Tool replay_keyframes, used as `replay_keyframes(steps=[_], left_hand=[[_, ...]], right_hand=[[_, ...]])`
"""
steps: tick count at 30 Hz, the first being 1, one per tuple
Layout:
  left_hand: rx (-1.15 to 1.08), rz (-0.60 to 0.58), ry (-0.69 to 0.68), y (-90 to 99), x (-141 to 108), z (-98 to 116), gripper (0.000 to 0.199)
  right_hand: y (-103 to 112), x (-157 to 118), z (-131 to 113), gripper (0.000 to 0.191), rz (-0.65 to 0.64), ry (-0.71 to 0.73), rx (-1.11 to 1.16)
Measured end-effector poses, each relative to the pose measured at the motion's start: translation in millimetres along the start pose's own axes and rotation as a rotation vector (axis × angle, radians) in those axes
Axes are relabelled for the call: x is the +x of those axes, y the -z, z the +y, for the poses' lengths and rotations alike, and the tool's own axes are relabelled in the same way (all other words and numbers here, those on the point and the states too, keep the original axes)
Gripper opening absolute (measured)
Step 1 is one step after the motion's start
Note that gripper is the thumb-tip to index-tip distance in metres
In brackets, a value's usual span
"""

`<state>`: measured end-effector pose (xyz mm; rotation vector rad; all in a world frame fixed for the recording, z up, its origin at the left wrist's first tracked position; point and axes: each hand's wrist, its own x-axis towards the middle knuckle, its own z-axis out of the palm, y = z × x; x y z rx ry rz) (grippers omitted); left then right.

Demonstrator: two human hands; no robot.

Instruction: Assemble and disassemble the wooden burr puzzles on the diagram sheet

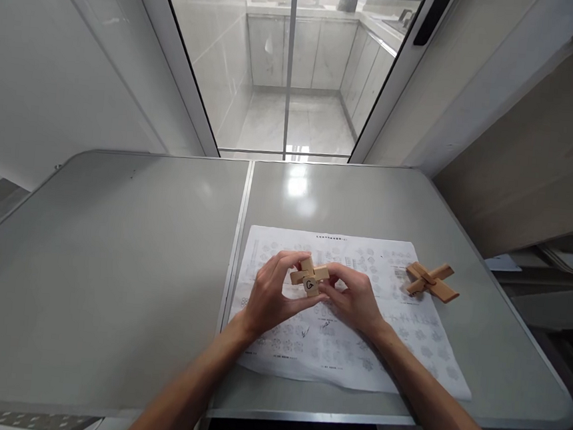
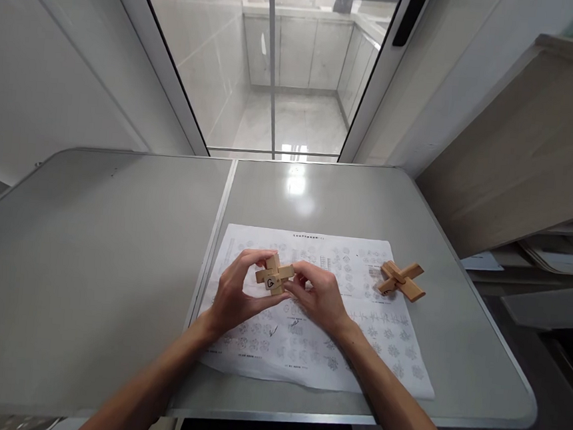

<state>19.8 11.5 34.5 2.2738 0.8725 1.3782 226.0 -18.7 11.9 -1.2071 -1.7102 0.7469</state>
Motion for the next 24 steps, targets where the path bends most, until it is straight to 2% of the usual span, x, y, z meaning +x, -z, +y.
replay_keyframes(steps=[10,19,24], left_hand=[[-0.015,0.024,0.009,-1.0,0.3,1.8,0.065],[-0.007,0.025,-0.005,-1.4,-1.2,1.7,0.066],[-0.030,0.004,-0.013,0.3,0.5,4.2,0.068]], right_hand=[[-2.0,-1.3,-7.3,0.014,0.059,0.127,-0.048],[1.3,0.6,-5.0,0.006,0.025,0.147,-0.069],[3.5,0.5,-5.1,0.010,-0.014,0.112,-0.032]])
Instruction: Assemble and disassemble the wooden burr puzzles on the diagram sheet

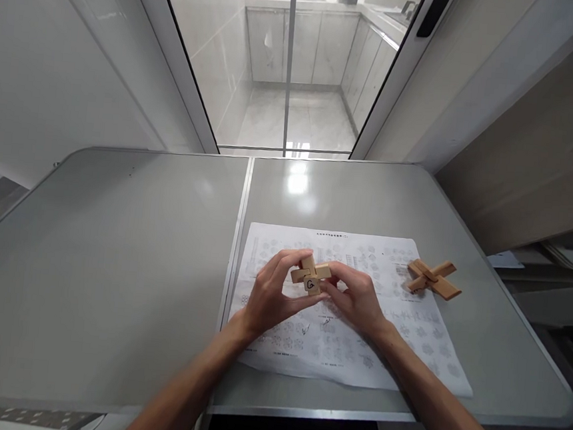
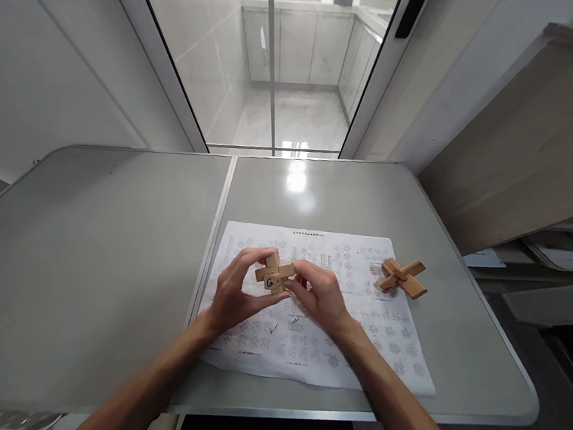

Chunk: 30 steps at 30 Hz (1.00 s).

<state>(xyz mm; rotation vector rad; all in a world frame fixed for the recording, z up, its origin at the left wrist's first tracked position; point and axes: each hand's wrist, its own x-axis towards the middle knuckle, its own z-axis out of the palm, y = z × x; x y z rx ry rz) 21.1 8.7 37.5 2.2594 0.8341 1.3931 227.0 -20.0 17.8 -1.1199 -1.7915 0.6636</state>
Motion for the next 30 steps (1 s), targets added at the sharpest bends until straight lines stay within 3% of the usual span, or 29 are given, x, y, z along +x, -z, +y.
replay_keyframes(steps=[30], left_hand=[[-0.081,-0.009,0.076,-6.0,-2.0,3.1,0.065]], right_hand=[[-0.8,-4.9,3.5,0.009,0.013,-0.171,0.057]])
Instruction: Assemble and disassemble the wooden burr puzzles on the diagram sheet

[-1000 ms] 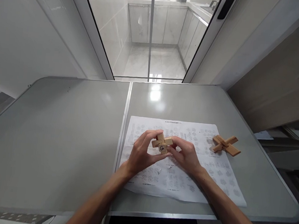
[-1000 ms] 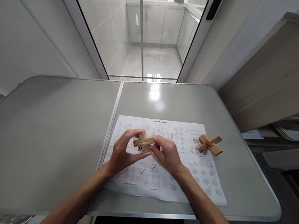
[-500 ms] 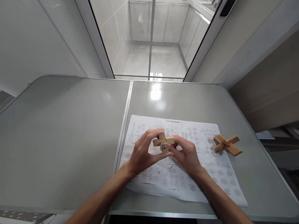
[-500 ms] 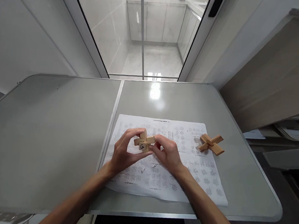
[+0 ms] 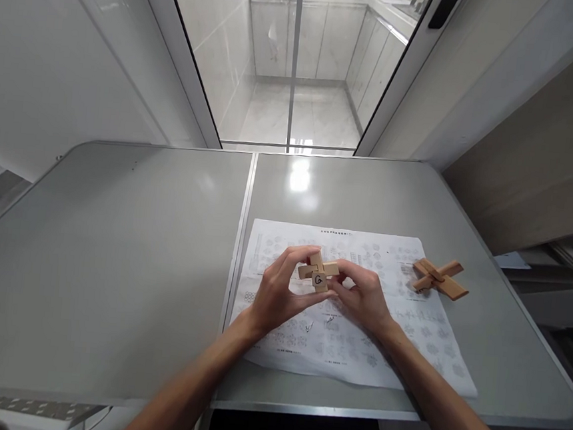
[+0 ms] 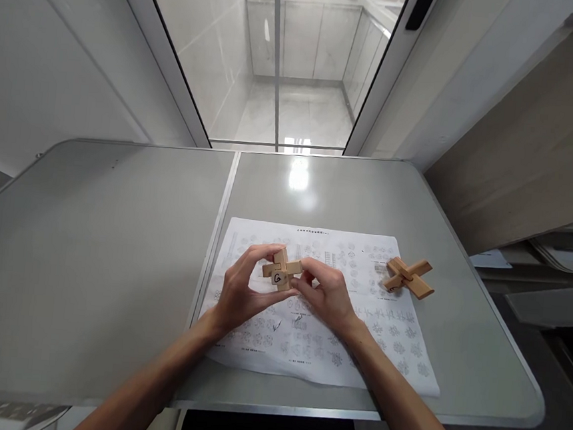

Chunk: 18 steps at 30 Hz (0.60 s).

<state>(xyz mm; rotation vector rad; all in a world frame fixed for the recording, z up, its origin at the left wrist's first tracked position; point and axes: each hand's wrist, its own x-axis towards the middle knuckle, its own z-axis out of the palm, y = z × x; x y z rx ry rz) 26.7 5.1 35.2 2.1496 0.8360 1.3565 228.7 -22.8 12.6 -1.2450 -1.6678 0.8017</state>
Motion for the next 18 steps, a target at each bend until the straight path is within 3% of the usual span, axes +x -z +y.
replay_keyframes(steps=[5,10,13,18], left_hand=[[-0.071,0.007,0.203,0.3,1.7,-1.8,0.059],[-0.301,-0.043,0.434,1.7,3.7,-5.5,0.043],[-0.371,-0.068,0.449,1.3,3.9,-7.4,0.038],[-0.380,-0.038,0.429,-1.4,1.9,-9.9,0.047]], right_hand=[[-4.2,3.5,-5.8,0.017,-0.007,-0.075,0.133],[-2.7,4.3,-8.9,0.025,0.033,-0.175,0.224],[-1.1,3.2,-9.2,0.027,0.048,-0.160,0.178],[-0.1,1.3,-10.4,0.025,0.033,-0.105,0.127]])
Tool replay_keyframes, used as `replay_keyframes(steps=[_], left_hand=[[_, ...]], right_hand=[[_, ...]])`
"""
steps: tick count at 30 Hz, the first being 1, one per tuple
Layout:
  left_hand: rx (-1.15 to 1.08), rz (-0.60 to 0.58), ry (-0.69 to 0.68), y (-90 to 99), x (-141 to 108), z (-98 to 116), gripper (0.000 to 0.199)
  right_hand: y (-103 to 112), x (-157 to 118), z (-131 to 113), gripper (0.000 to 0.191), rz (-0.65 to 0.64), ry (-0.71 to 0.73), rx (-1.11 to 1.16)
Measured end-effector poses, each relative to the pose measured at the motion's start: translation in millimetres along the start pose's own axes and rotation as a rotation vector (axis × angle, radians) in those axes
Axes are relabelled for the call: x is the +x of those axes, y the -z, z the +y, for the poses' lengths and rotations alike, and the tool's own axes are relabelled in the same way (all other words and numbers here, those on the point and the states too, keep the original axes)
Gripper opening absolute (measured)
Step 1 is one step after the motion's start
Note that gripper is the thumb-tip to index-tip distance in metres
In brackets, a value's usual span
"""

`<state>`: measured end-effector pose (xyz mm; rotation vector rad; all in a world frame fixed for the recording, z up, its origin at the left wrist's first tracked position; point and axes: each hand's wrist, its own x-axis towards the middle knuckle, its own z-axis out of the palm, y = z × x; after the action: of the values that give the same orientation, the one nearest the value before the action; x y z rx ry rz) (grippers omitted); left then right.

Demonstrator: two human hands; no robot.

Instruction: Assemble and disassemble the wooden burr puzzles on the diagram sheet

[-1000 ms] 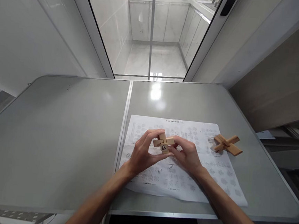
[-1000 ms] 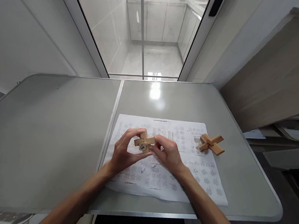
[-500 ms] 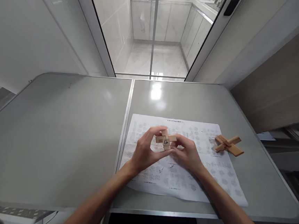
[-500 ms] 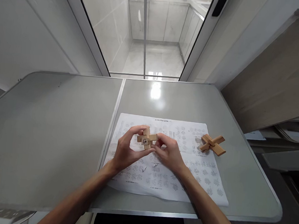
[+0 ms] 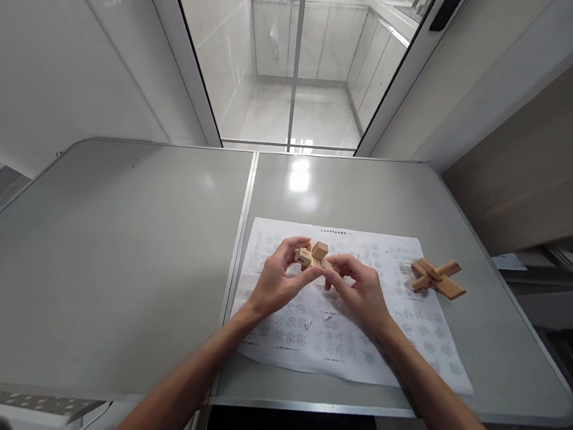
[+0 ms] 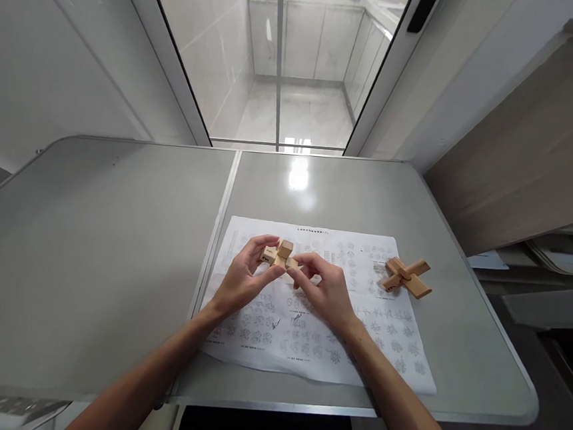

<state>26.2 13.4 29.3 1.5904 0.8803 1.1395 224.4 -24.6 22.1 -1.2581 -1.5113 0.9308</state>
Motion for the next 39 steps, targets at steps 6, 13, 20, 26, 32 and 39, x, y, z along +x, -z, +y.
replay_keyframes(steps=[6,13,20,26,32,39], left_hand=[[-0.015,-0.005,0.017,-0.7,-1,-3,0.046],[-0.054,-0.024,0.045,-1.3,0,-1,0.045],[-0.072,-0.033,0.059,-1.6,0,-2,0.043],[-0.098,-0.055,0.121,-1.1,-1,3,0.045],[-0.066,-0.061,0.143,0.0,-1,6,0.041],[-0.028,-0.059,0.101,-0.6,0,8,0.037]], right_hand=[[1,-1,-5,0.026,-0.022,-0.033,0.051],[4,2,-7,0.025,-0.053,-0.040,0.109],[5,1,-7,0.022,-0.087,-0.038,0.161],[6,2,-9,0.022,-0.099,-0.039,0.168],[6,2,-11,0.023,-0.097,-0.056,0.171],[4,1,-13,0.023,-0.083,-0.060,0.164]])
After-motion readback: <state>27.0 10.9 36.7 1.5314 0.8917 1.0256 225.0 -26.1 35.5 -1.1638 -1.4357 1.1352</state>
